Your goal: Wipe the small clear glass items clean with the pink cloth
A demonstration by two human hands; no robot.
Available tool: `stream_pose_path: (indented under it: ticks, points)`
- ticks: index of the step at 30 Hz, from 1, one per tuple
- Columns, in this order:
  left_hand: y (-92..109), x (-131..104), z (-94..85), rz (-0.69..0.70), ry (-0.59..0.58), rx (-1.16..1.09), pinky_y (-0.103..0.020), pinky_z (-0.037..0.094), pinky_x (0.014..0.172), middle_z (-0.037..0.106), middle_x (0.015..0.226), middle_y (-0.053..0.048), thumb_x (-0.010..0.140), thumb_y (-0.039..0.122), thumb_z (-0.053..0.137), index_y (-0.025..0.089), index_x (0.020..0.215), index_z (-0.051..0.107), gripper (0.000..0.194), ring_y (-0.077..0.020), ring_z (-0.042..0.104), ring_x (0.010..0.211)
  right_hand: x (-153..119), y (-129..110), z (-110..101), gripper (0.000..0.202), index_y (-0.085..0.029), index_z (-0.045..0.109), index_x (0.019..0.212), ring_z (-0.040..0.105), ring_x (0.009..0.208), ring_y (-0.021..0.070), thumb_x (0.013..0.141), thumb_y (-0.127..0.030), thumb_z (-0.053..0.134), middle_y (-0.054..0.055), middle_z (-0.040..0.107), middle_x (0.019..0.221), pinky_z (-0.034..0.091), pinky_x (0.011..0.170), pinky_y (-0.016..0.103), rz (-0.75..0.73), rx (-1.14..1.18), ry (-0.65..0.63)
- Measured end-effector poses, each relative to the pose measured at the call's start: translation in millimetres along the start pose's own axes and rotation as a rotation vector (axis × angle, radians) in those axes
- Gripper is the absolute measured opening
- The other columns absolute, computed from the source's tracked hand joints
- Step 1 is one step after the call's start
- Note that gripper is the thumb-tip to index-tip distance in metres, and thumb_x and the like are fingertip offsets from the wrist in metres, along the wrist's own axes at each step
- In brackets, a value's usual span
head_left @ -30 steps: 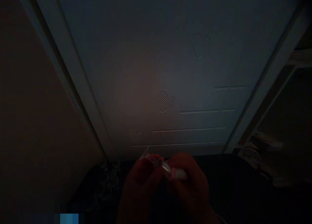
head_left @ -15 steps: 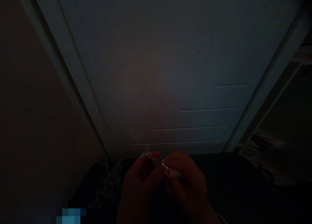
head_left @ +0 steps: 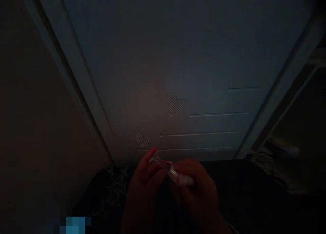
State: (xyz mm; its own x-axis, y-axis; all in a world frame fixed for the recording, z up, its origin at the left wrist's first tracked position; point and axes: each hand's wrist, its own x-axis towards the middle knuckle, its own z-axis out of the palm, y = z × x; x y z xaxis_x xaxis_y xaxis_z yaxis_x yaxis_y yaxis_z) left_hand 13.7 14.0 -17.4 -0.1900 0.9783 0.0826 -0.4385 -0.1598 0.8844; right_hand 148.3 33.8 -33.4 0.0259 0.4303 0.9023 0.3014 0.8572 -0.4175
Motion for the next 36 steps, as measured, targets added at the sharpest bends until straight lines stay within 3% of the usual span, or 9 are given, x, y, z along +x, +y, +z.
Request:
stream_pose_path:
  ticks: [3, 7, 10, 14, 24, 30, 36]
  points:
    - [5.3, 2.0, -4.9, 0.101, 0.098, 0.102, -0.028, 0.06, 0.073, 0.082, 0.084, -0.003, 0.068, 0.033, 0.086, 0.023, 0.099, 0.077, 0.034, -0.0216, 0.077, 0.08, 1.2, 0.6, -0.4, 0.024, -0.024, 0.062, 0.092, 0.068, 0.065, 0.0151, 0.08, -0.004, 0.056, 0.0, 0.073, 0.079, 0.051, 0.058, 0.025, -0.028, -0.015, -0.023]
    - [25.0, -5.7, -7.9, 0.214, 0.297, 0.44, -0.025, 0.056, 0.074, 0.081, 0.088, 0.0, 0.077, 0.04, 0.074, 0.026, 0.095, 0.077, 0.023, -0.0201, 0.074, 0.084, 2.7, -1.8, 0.8, 0.023, -0.024, 0.062, 0.093, 0.068, 0.067, 0.0163, 0.083, -0.004, 0.055, 0.001, 0.073, 0.08, 0.051, 0.058, 0.026, -0.039, -0.007, -0.056]
    - [41.4, -11.9, -7.0, 0.198, 0.278, 0.657, -0.028, 0.055, 0.076, 0.081, 0.087, -0.001, 0.082, 0.044, 0.064, 0.025, 0.088, 0.079, 0.024, -0.0229, 0.073, 0.087, 4.6, -5.2, 0.5, 0.022, -0.024, 0.063, 0.095, 0.068, 0.069, 0.0176, 0.086, -0.005, 0.055, 0.002, 0.074, 0.081, 0.051, 0.059, 0.027, -0.054, -0.005, -0.093]
    - [51.5, -13.7, -7.0, 0.178, 0.249, 0.765, -0.029, 0.053, 0.075, 0.079, 0.079, 0.0, 0.083, 0.048, 0.06, 0.025, 0.083, 0.079, 0.03, -0.023, 0.073, 0.082, 7.3, -9.3, -1.2, 0.019, -0.024, 0.064, 0.096, 0.067, 0.071, 0.0182, 0.09, -0.008, 0.055, 0.003, 0.073, 0.083, 0.051, 0.061, 0.028, -0.042, -0.017, -0.112]
    - [45.6, -8.5, -7.2, 0.187, 0.214, 0.751, -0.029, 0.054, 0.075, 0.08, 0.08, 0.0, 0.079, 0.049, 0.067, 0.025, 0.088, 0.079, 0.029, -0.022, 0.073, 0.081, 12.9, -10.2, -3.0, 0.017, -0.022, 0.064, 0.093, 0.068, 0.069, 0.0162, 0.09, -0.008, 0.054, 0.002, 0.074, 0.081, 0.052, 0.061, 0.027, -0.102, -0.052, -0.106]
    - [43.6, -7.4, -6.6, 0.169, 0.235, 0.667, -0.027, 0.055, 0.07, 0.08, 0.074, 0.001, 0.076, 0.045, 0.07, 0.025, 0.076, 0.077, 0.021, -0.0203, 0.074, 0.075, 6.7, -7.0, -0.4, 0.021, -0.023, 0.064, 0.094, 0.068, 0.07, 0.0171, 0.086, -0.006, 0.055, 0.002, 0.074, 0.082, 0.052, 0.062, 0.028, -0.063, -0.041, -0.102]
    - [35.8, -9.6, 0.9, 0.179, 0.308, 0.478, -0.025, 0.055, 0.065, 0.075, 0.061, 0.003, 0.07, 0.029, 0.075, 0.023, 0.066, 0.073, 0.008, -0.0182, 0.072, 0.066, 7.1, -4.1, -1.4, 0.023, -0.023, 0.063, 0.094, 0.07, 0.068, 0.0166, 0.083, -0.005, 0.054, 0.002, 0.074, 0.081, 0.052, 0.058, 0.026, -0.058, 0.009, -0.11]
